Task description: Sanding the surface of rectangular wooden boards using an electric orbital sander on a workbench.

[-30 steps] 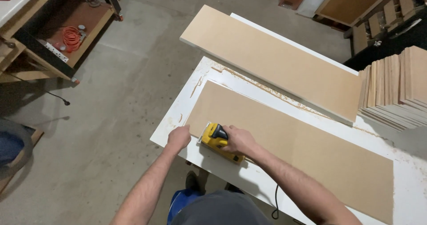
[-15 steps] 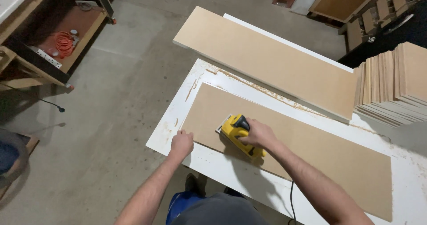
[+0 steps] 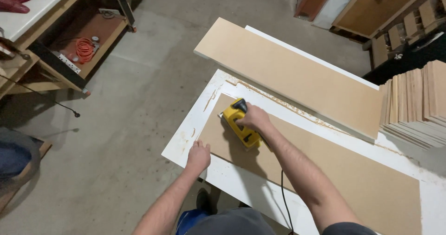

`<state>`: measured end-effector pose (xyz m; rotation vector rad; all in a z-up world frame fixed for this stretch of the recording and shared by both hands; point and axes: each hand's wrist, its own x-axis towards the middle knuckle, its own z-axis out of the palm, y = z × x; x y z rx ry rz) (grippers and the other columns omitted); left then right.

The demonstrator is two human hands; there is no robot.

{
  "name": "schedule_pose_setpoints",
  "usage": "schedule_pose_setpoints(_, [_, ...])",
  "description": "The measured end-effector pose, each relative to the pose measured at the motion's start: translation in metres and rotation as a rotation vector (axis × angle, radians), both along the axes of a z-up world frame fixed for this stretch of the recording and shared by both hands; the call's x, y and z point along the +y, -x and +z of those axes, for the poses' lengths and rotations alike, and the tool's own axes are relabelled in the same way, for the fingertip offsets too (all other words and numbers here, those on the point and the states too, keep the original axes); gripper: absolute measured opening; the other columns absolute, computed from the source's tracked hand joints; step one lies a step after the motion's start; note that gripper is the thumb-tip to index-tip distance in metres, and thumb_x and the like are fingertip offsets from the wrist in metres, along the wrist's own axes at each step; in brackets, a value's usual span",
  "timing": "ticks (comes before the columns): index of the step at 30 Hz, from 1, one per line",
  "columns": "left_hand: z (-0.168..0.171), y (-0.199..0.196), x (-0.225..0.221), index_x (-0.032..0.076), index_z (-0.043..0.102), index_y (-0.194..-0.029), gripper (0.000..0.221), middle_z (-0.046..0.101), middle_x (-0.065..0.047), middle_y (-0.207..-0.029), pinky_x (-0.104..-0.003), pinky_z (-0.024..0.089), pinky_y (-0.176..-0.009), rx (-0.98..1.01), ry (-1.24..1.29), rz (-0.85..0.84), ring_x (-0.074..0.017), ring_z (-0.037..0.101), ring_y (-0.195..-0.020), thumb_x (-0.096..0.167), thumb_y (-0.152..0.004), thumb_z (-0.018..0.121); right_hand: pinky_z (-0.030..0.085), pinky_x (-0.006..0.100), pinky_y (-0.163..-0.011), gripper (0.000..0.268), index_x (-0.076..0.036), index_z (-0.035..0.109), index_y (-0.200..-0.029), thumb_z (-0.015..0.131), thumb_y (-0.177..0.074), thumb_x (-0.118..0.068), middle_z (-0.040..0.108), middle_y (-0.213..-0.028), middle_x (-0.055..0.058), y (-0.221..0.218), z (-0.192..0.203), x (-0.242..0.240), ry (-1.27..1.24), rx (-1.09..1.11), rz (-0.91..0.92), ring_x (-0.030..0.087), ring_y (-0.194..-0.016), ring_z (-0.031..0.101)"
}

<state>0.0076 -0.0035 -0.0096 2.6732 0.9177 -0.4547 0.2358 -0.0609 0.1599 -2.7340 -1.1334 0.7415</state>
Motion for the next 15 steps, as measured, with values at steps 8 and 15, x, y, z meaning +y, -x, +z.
schedule_pose_setpoints(8, [0.029,0.004,-0.003,0.012,0.054,-0.151,0.052,0.042,-0.028,-0.158,-0.043,0.035,-0.120,0.053,0.076,0.031,-0.0438,0.036,-0.150,0.015,-0.100,0.043,0.056,0.048,-0.098,0.072,-0.019,0.058,-0.133,0.079,-0.071,-0.048,0.069,-0.121,0.012,0.024,0.001,-0.023,0.086,0.045,0.138,0.036,-0.118,0.068])
schedule_pose_setpoints(15, [0.041,0.007,-0.004,0.013,0.051,-0.153,0.056,0.037,-0.025,-0.162,-0.042,0.031,-0.122,0.112,0.086,-0.007,-0.0412,0.032,-0.153,0.014,-0.098,0.045,0.054,0.048,-0.099,0.078,-0.015,0.058,-0.133,0.081,-0.069,-0.053,0.070,-0.120,0.015,-0.027,-0.010,0.039,-0.020,0.006,0.011,0.036,-0.120,0.066])
